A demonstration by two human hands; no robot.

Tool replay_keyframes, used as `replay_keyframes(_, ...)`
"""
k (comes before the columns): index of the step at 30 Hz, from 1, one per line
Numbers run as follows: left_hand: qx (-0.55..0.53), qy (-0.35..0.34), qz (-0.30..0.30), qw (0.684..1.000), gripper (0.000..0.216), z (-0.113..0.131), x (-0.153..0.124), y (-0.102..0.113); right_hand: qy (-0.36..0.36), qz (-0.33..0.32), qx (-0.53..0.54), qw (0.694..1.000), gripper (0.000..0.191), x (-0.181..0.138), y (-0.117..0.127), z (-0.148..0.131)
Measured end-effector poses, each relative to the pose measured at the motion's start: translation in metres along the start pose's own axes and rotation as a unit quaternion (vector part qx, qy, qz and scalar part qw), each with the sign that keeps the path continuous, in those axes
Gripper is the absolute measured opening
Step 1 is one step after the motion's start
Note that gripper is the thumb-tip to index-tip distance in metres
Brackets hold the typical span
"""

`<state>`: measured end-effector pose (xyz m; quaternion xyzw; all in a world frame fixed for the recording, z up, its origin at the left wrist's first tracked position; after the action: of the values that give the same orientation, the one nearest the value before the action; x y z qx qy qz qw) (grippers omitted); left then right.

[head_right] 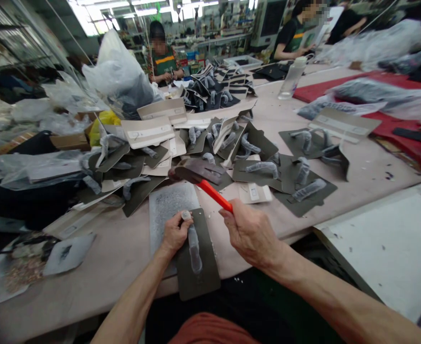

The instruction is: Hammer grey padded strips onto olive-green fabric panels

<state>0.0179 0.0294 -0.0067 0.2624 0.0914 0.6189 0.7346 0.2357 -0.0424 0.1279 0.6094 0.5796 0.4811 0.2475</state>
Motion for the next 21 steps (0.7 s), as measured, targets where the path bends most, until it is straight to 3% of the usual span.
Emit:
replay_keyframes(5, 0.013, -0.006, -0.006, 1.000, 0.012, 0.001, 0.000, 0.000, -0.009, -0.128, -0.044, 0.991, 0.031, -0.006, -0.017, 0.003)
replay_keyframes(7, 0.016, -0.009, -0.003, 1.000, 0.013, 0.002, 0.000, 0.000, -0.014, -0.082, -0.028, 0.996, 0.032, 0.000, -0.005, 0.003)
replay_keyframes(9, 0.015, -0.009, 0.001, 1.000, 0.015, 0.002, 0.000, 0.001, -0.015, 0.007, 0.010, 1.000, 0.036, 0.005, 0.010, -0.001)
replay_keyframes(11, 0.019, -0.009, 0.005, 1.000, 0.015, 0.002, 0.000, 0.000, -0.002, 0.034, 0.036, 0.999, 0.037, 0.005, 0.011, -0.007)
replay_keyframes(15, 0.045, -0.001, 0.016, 0.999, 0.008, 0.003, 0.001, 0.001, 0.007, -0.105, 0.005, 0.994, 0.031, -0.012, -0.026, -0.008)
replay_keyframes(17, 0.046, -0.002, 0.018, 0.999, 0.008, 0.004, 0.002, 0.001, -0.039, -0.136, 0.021, 0.990, 0.029, -0.021, -0.039, 0.005)
replay_keyframes(21, 0.029, -0.009, 0.013, 0.999, 0.010, 0.007, 0.000, 0.002, -0.167, -0.129, 0.142, 0.967, 0.037, -0.035, -0.057, 0.048)
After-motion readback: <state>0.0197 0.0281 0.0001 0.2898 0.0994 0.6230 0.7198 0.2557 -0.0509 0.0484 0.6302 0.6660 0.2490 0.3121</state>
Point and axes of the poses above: each hand's wrist, its own x-axis towards the middle knuckle, its own y-axis out of the back of the hand, z = x × y, the point moved 6 cm from there along x, towards the middle knuckle, and after that the axes turned 5 degrees about x, right-handed, at the moved point
